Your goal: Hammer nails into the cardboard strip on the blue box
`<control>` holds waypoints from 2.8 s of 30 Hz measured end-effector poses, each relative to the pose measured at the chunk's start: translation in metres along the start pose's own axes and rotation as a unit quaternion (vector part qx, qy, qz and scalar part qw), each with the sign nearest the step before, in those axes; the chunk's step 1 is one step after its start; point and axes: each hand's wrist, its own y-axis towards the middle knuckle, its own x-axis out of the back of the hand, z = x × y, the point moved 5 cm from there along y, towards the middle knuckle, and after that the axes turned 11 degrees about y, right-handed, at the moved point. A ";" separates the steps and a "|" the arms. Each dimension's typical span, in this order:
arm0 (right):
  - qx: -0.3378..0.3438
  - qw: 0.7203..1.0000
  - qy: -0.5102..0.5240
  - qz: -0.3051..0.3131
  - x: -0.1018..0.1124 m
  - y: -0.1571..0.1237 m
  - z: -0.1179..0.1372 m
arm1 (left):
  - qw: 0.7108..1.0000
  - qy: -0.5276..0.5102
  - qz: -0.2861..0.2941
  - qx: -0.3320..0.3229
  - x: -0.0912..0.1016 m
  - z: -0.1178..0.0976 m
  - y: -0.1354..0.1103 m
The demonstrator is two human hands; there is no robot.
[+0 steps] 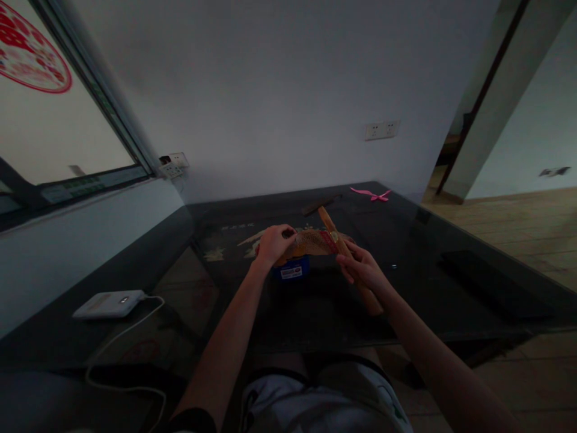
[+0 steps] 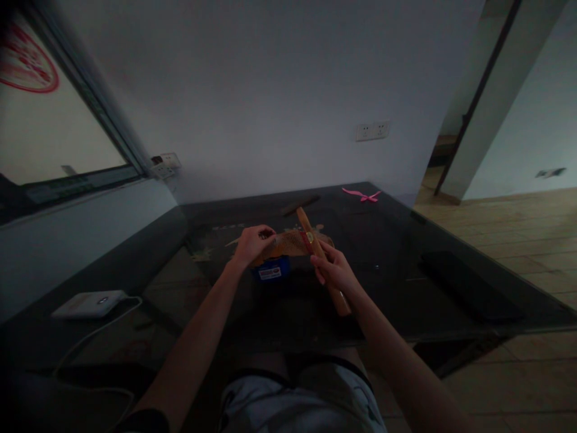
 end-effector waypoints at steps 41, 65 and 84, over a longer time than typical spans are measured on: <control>-0.017 0.965 -0.259 0.029 -0.013 -0.021 0.075 | 0.999 0.046 0.001 -0.017 -0.006 -0.002 0.002; -0.029 0.879 -0.454 0.146 -0.052 -0.004 0.100 | 0.994 0.080 0.067 0.030 -0.006 -0.005 0.001; -0.041 0.873 -0.466 0.136 -0.047 -0.012 0.093 | 0.989 0.122 0.083 0.021 -0.008 -0.006 0.001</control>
